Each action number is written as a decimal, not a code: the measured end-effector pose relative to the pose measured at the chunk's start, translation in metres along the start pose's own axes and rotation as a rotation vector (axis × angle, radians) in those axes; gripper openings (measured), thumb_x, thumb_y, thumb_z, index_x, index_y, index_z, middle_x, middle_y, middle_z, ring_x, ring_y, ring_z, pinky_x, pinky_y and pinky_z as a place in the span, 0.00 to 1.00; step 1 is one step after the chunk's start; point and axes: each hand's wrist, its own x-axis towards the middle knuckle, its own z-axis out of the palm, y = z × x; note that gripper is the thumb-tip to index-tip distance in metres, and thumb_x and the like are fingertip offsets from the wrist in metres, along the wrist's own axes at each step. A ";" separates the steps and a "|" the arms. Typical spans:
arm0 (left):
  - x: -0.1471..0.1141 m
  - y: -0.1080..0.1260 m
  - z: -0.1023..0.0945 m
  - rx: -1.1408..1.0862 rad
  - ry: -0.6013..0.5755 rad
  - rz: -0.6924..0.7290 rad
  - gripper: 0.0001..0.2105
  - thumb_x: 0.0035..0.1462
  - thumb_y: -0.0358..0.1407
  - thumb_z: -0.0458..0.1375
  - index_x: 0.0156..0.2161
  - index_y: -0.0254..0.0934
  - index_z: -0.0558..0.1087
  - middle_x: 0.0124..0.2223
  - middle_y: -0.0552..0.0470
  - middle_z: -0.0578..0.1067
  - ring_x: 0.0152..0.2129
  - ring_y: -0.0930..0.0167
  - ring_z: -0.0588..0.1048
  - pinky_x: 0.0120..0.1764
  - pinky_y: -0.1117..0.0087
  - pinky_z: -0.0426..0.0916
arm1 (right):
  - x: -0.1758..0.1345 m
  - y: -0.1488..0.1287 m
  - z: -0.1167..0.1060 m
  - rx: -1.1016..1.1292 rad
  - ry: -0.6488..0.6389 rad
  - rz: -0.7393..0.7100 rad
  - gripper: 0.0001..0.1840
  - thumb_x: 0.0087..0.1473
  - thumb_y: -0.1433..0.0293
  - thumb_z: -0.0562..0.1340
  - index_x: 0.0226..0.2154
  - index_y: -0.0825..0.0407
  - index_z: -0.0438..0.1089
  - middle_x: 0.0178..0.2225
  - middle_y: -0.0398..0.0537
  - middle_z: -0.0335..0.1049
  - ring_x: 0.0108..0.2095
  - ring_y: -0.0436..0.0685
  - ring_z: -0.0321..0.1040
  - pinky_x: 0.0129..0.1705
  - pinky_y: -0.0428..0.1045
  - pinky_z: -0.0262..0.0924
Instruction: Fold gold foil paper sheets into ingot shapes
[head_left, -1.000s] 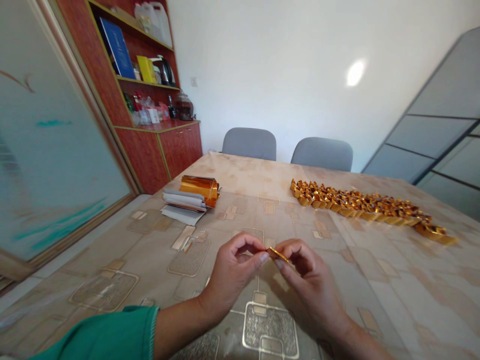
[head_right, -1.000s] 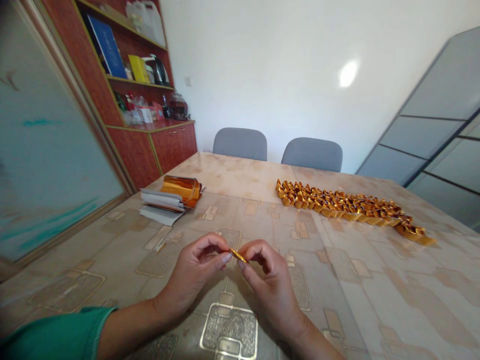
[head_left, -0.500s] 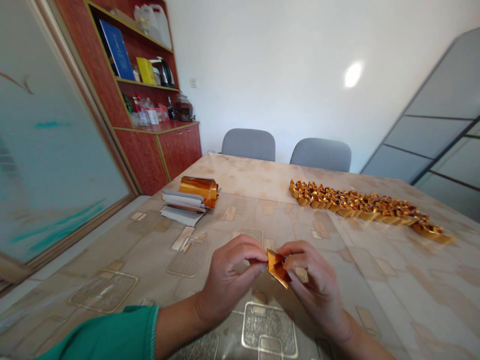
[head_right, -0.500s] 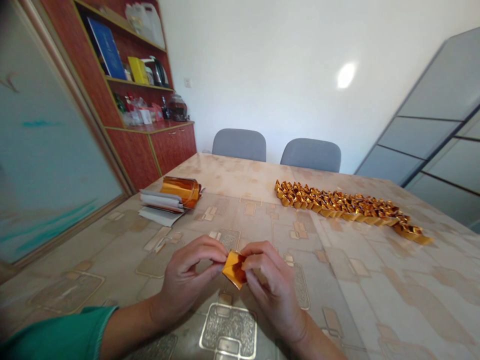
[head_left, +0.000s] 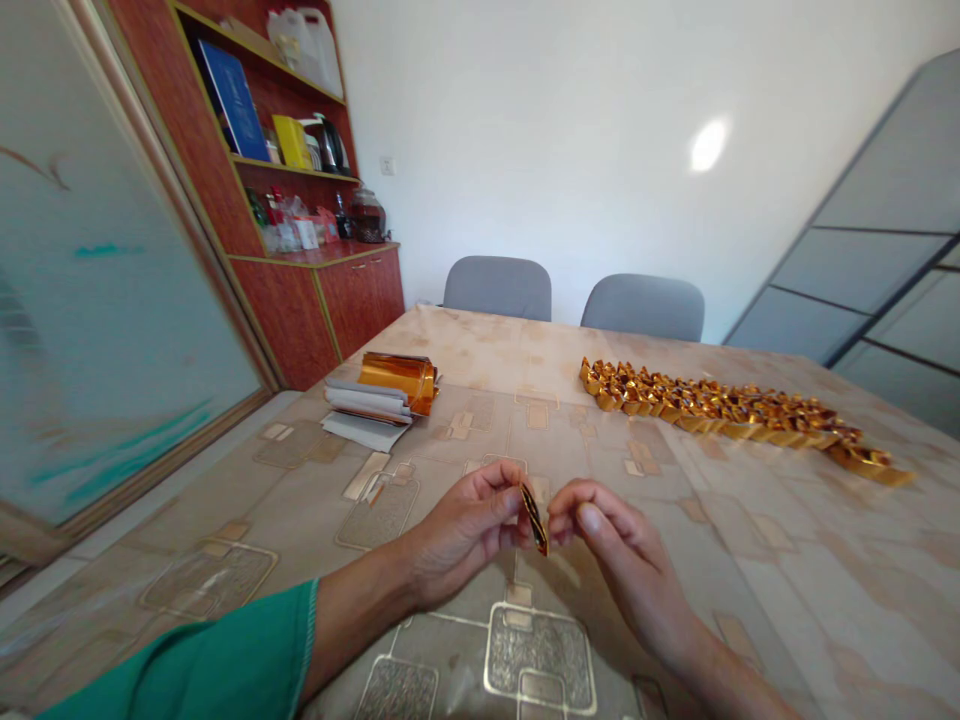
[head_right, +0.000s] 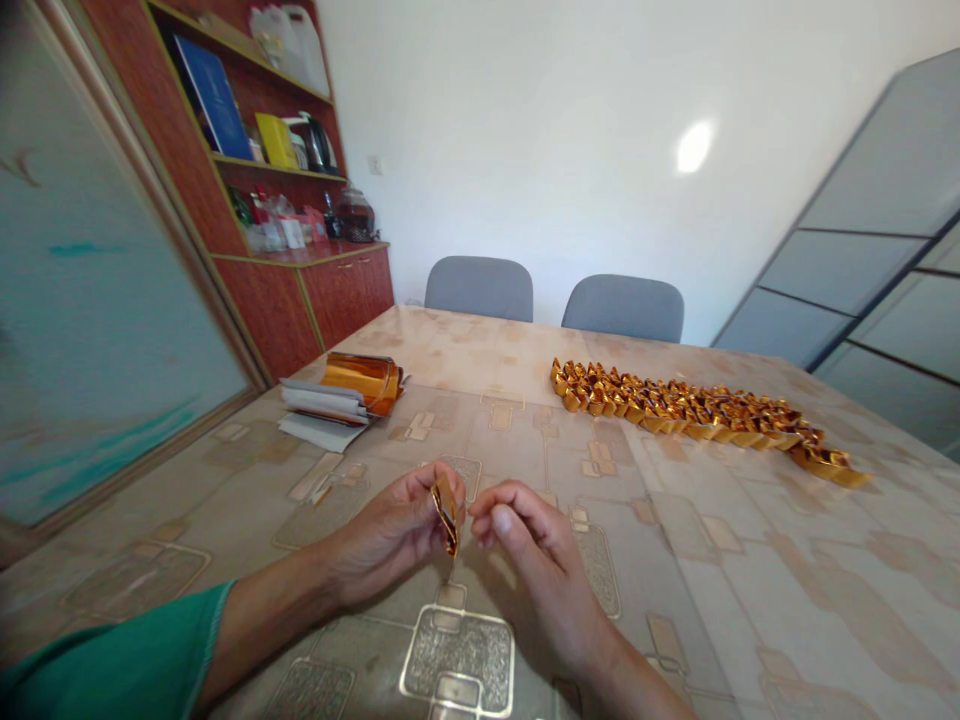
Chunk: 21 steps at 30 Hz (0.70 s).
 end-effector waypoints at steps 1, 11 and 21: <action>0.000 0.000 0.000 -0.023 -0.017 -0.040 0.18 0.43 0.44 0.73 0.31 0.36 0.71 0.28 0.55 0.71 0.25 0.75 0.69 0.32 0.74 0.64 | 0.001 0.002 0.001 0.064 0.016 0.092 0.16 0.62 0.55 0.58 0.34 0.49 0.73 0.28 0.45 0.67 0.31 0.55 0.64 0.35 0.50 0.58; -0.004 -0.001 0.003 0.011 -0.009 -0.170 0.14 0.47 0.40 0.71 0.32 0.34 0.73 0.30 0.51 0.74 0.27 0.72 0.72 0.35 0.70 0.65 | 0.000 0.015 0.003 0.478 -0.005 0.450 0.19 0.49 0.54 0.69 0.24 0.51 0.71 0.21 0.40 0.58 0.22 0.49 0.52 0.26 0.47 0.53; -0.006 -0.003 0.003 -0.016 -0.049 -0.224 0.16 0.44 0.41 0.72 0.33 0.34 0.74 0.28 0.54 0.72 0.27 0.72 0.72 0.34 0.71 0.63 | -0.001 0.009 0.003 0.549 -0.015 0.501 0.18 0.45 0.58 0.74 0.23 0.53 0.71 0.16 0.35 0.55 0.19 0.46 0.47 0.24 0.44 0.47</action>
